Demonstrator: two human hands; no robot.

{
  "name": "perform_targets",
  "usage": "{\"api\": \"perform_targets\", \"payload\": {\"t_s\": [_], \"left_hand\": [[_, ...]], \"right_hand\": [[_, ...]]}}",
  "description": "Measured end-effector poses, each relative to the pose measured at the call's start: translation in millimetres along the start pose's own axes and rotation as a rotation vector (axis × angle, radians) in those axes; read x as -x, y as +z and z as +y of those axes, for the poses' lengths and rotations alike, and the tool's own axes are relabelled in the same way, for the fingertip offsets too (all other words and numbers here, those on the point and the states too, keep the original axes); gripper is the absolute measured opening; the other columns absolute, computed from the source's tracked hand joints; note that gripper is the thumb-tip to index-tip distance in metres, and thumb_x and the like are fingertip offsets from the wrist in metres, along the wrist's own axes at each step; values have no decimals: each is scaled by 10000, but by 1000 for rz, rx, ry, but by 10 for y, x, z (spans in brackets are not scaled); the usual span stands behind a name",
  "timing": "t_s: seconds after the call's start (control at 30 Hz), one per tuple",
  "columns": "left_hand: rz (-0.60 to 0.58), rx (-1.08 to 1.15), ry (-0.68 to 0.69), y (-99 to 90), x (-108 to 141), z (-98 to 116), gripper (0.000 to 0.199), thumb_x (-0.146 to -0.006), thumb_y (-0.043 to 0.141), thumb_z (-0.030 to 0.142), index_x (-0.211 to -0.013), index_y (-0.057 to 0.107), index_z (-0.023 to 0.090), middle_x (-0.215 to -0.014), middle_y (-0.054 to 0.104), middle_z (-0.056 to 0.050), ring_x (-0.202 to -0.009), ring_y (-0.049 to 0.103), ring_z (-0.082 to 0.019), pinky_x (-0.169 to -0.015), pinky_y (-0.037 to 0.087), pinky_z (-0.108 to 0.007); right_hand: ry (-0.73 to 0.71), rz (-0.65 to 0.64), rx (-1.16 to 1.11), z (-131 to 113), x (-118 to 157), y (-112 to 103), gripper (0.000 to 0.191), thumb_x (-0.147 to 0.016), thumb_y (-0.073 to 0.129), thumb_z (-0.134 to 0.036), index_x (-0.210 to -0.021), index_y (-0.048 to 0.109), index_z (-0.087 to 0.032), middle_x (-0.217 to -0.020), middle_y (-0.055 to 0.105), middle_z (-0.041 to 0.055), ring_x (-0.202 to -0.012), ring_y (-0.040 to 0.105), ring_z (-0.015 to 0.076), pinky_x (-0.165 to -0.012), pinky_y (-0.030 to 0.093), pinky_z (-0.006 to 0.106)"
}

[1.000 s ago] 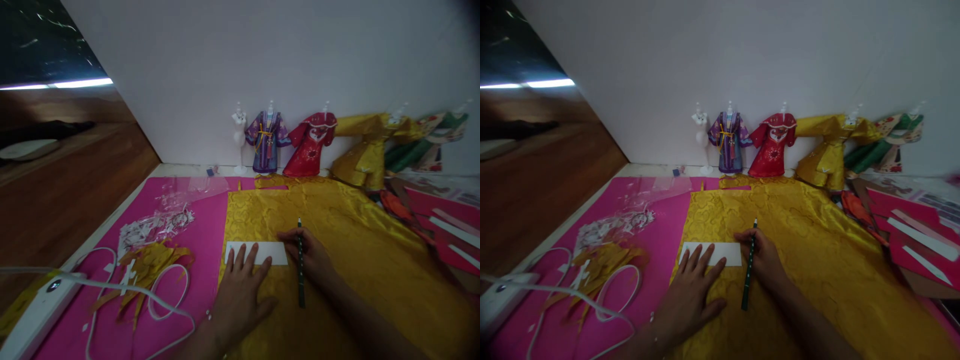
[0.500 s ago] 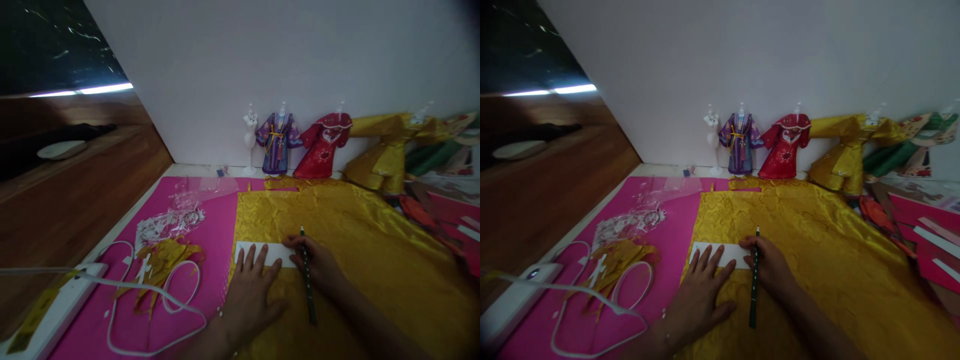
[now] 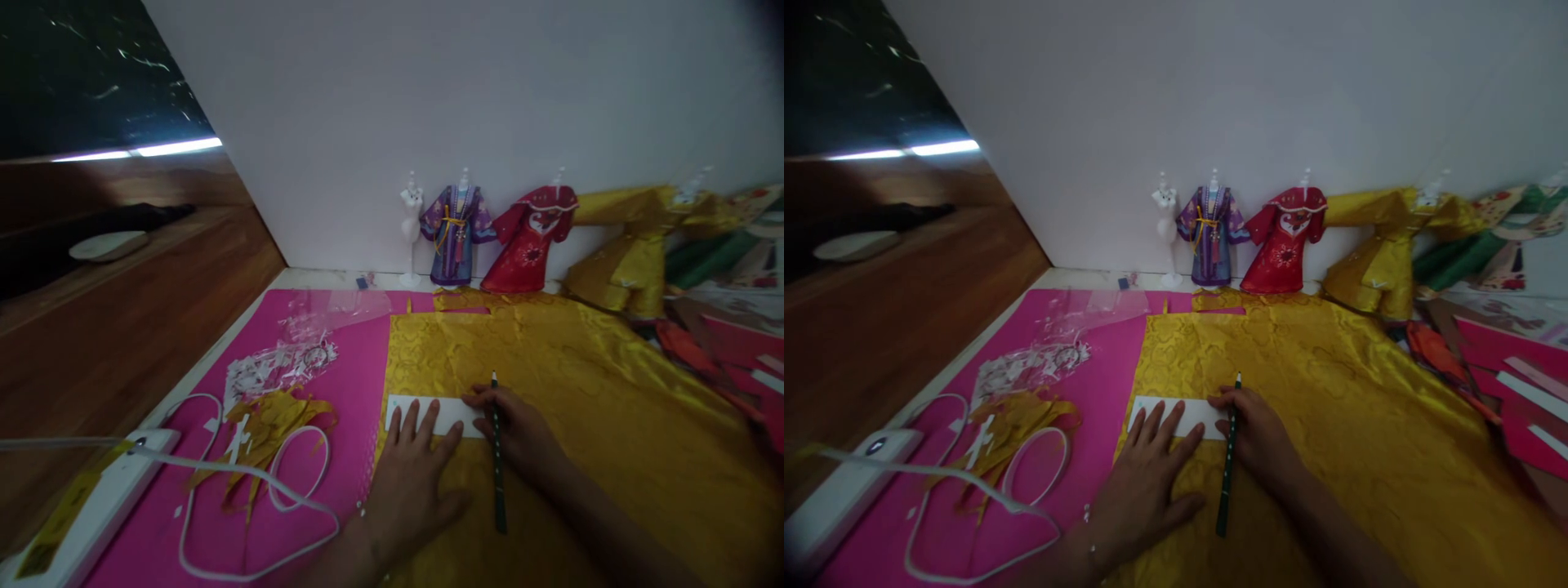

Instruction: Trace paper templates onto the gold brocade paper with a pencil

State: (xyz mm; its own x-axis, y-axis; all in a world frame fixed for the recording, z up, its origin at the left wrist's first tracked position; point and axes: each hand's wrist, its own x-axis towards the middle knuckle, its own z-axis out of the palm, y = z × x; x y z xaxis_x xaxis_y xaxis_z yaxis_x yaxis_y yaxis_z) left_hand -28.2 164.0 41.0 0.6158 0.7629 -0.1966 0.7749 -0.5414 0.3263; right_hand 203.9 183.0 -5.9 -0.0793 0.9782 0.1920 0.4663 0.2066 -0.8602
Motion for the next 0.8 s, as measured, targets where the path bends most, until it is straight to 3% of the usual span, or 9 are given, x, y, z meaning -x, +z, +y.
{"api": "perform_targets", "payload": {"t_s": [0.53, 0.63, 0.8], "left_hand": [[36, -20, 11, 31, -18, -22, 759, -877, 619, 634, -1540, 330, 404, -1673, 163, -86, -1512, 144, -420, -1196, 147, -662], [48, -27, 14, 40, -23, -31, 754, -878, 600, 659, -1537, 340, 400, -1670, 180, -84, -1508, 160, -427, -1191, 150, -675], [34, -41, 9, 24, -31, -29, 743, -887, 590, 646, -1538, 353, 378, -1667, 182, -104, -1512, 145, -425, -1195, 135, -667]], "right_hand": [[-6, 44, -39, -52, -10, 9, 211, -768, 688, -232, -971, 718, -284, -1109, 747, 69, -1143, 652, 314, -989, 479, 547], [102, 78, -242, -119, -24, -28, 195, -731, 754, -260, -925, 733, -276, -1136, 749, 71, -1127, 668, 323, -982, 497, 532], [211, 270, -640, -122, -31, -84, 138, -814, 762, -389, -886, 674, -311, -1009, 796, 8, -1139, 685, 277, -1057, 476, 460]]}}
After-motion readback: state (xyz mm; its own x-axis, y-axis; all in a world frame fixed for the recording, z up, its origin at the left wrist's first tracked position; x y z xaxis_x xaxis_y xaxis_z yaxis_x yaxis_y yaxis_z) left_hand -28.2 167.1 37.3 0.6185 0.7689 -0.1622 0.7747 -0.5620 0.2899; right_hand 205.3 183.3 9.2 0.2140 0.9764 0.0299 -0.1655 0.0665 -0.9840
